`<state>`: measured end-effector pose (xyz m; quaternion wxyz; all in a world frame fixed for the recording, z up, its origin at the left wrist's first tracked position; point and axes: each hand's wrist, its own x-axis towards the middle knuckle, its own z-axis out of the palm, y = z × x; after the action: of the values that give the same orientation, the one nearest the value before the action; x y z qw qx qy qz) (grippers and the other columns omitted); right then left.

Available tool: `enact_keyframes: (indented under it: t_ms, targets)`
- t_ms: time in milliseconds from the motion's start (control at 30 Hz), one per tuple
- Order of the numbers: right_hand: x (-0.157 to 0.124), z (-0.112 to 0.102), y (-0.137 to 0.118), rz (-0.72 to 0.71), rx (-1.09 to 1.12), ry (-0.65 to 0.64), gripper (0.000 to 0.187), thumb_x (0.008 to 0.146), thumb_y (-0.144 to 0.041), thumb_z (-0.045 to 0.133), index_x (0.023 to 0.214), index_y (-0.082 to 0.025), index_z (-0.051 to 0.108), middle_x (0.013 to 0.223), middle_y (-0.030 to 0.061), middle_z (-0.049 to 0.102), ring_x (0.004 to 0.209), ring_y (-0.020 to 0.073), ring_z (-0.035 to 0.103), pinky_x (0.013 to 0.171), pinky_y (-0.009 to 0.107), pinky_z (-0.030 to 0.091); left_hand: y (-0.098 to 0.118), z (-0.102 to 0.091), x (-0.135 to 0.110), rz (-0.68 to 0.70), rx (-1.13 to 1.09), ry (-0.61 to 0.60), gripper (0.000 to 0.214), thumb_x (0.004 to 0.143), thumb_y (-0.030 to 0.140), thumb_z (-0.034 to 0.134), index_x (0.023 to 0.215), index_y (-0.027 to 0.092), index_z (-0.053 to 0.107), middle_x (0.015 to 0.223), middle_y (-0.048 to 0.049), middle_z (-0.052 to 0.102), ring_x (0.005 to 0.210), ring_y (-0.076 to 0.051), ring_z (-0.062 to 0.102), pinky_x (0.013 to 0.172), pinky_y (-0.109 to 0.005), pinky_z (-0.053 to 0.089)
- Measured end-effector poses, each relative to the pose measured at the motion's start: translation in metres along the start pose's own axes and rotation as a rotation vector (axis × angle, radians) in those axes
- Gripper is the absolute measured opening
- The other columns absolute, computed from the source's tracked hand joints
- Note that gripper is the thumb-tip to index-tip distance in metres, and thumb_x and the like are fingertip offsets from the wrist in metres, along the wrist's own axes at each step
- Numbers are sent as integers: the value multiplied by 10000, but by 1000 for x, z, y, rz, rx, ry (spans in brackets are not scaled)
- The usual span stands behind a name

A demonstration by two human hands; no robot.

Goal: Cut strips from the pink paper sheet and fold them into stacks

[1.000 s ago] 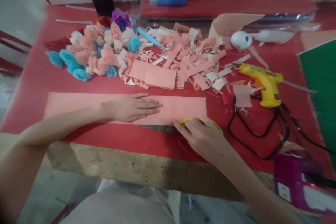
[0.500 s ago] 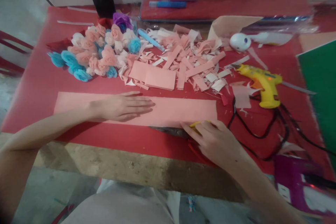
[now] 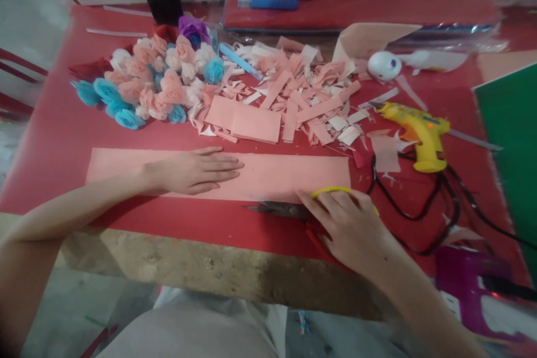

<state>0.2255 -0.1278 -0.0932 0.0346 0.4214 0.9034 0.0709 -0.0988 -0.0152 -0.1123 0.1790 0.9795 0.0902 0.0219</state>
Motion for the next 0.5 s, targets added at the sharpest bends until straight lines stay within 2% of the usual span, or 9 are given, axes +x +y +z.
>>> enact_keyframes:
  t_ms: [233,500]
  targets:
    - [16,-2,-6,-53,-1,43,415,804,-226,443,1194,-103,516,821,92,607,809,237,490,720,366,309,1,-1,0,-5,13,-10,469,970,312,247,1395,140,349,1464,-89,334,1377,-166,276,1162,-381,131]
    - [25,-1,-9,-78,9,34,415,789,-206,440,1179,-100,536,824,95,608,814,250,481,738,370,310,1,-1,1,-12,13,-13,465,966,310,251,1390,155,360,1460,-85,343,1374,-167,285,1161,-387,140]
